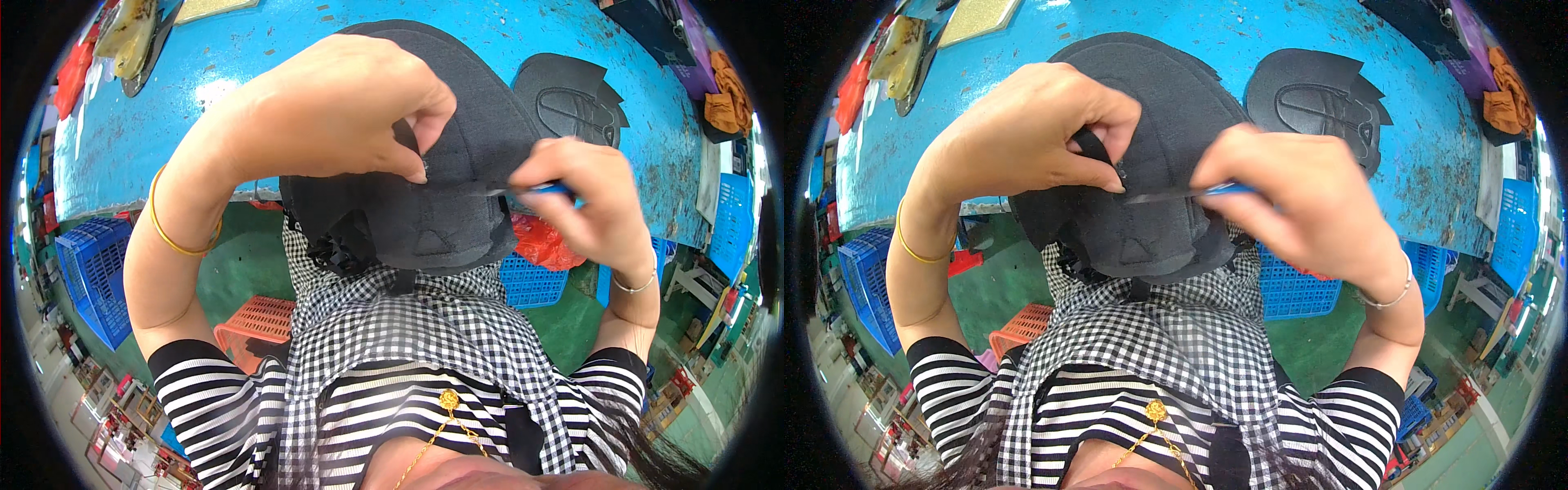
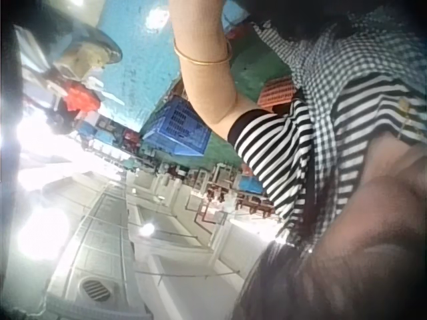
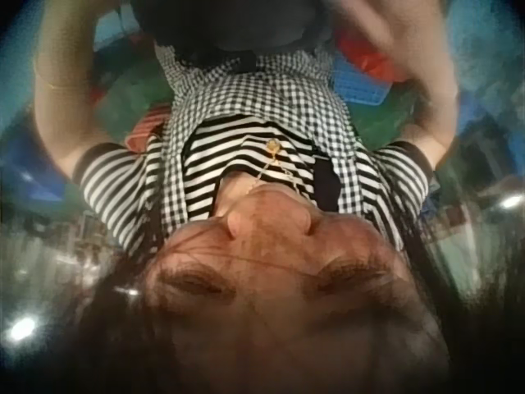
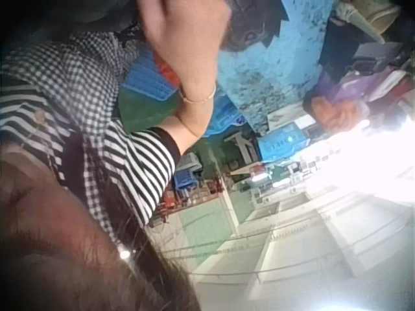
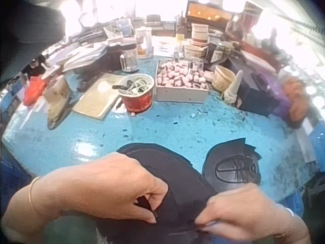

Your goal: Organizing, trimming, and inspecting shoe upper components and production cards.

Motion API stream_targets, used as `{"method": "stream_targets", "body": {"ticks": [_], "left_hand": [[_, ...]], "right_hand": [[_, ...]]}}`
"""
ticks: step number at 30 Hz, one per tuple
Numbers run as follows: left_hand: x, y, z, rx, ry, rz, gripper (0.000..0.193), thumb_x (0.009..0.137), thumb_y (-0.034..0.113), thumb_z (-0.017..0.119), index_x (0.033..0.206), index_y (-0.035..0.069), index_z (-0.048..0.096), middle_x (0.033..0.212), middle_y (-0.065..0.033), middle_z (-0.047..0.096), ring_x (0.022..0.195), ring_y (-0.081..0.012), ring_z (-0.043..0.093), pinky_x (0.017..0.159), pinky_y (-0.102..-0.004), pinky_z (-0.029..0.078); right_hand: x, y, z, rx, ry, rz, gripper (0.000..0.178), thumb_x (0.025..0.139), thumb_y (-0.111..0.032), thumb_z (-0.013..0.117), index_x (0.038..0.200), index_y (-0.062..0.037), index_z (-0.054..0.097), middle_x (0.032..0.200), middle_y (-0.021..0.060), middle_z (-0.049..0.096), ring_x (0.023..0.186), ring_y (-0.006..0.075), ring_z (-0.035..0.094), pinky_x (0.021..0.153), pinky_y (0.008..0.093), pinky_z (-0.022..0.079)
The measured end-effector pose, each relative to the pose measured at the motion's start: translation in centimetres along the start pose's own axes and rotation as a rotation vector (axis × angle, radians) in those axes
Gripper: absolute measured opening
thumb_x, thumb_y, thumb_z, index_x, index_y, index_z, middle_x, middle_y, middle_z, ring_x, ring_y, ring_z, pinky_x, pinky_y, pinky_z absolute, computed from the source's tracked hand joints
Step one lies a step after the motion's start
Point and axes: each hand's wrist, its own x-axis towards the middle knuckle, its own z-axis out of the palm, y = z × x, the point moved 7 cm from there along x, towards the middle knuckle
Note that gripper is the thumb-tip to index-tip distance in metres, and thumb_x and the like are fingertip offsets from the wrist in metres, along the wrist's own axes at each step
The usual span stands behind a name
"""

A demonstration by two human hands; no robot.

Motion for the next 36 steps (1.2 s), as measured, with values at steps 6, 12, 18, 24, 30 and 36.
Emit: {"method": "stream_targets", "body": {"ticks": [6,12,18,24,30,36], "left_hand": [[-0.3,-2.0,-1.1,0.031,0.148,0.014,0.023,0.074,0.019,0.076,0.080,0.002,0.062,0.065,-0.0098,0.056,0.056,-0.0232,0.049,0.051,-0.0325,0.039],[-0.2,-2.2,-0.9,-0.025,0.046,-0.061,0.017,0.080,0.015,0.068,0.079,0.000,0.060,0.064,-0.0093,0.050,0.056,-0.0201,0.042,0.051,-0.0305,0.035],[-0.1,-1.9,-1.2,0.029,0.085,-0.042,0.016,0.081,0.015,0.065,0.082,0.000,0.059,0.064,-0.0097,0.048,0.057,-0.0196,0.042,0.053,-0.0312,0.036],[-1.0,-2.0,-1.4,-0.019,0.029,-0.039,0.016,0.084,0.015,0.065,0.090,0.001,0.060,0.071,-0.0081,0.051,0.063,-0.0190,0.044,0.059,-0.0307,0.038],[-1.5,-2.4,-1.4,0.043,0.070,-0.015,0.019,0.086,0.016,0.064,0.097,0.002,0.059,0.082,-0.0100,0.055,0.073,-0.0202,0.050,0.068,-0.0293,0.042],[-2.6,-5.4,-1.6,-0.355,0.307,-0.095,0.018,0.090,0.012,0.062,0.102,-0.001,0.058,0.092,-0.0051,0.061,0.086,-0.0104,0.055,0.080,-0.0242,0.045]], "right_hand": [[1.8,-1.4,3.0,-0.416,-0.133,-0.111,0.021,0.069,-0.011,0.064,0.087,-0.0150,0.054,0.062,0.0023,0.044,0.060,0.0200,0.058,0.047,0.0333,0.044],[2.6,0.0,2.5,-0.118,-0.168,-0.124,0.016,0.076,-0.012,0.064,0.089,-0.0143,0.054,0.064,0.0037,0.049,0.061,0.0234,0.058,0.047,0.0360,0.043],[3.9,0.1,2.6,-0.451,-0.068,-0.102,0.015,0.079,-0.014,0.063,0.091,-0.0127,0.054,0.066,0.0040,0.052,0.061,0.0239,0.060,0.046,0.0361,0.042],[4.3,0.7,0.9,-0.355,-0.076,0.096,0.025,0.089,-0.030,0.063,0.099,-0.0077,0.057,0.076,0.0115,0.060,0.069,0.0295,0.061,0.060,0.0378,0.046],[6.1,1.6,2.3,-0.411,-0.162,0.072,0.026,0.090,-0.034,0.061,0.095,-0.0088,0.058,0.070,0.0118,0.061,0.064,0.0314,0.060,0.056,0.0404,0.044],[6.2,-0.5,1.2,-0.327,-0.080,0.034,0.017,0.084,-0.020,0.066,0.092,-0.0073,0.058,0.072,0.0096,0.057,0.065,0.0281,0.061,0.054,0.0366,0.044]]}}
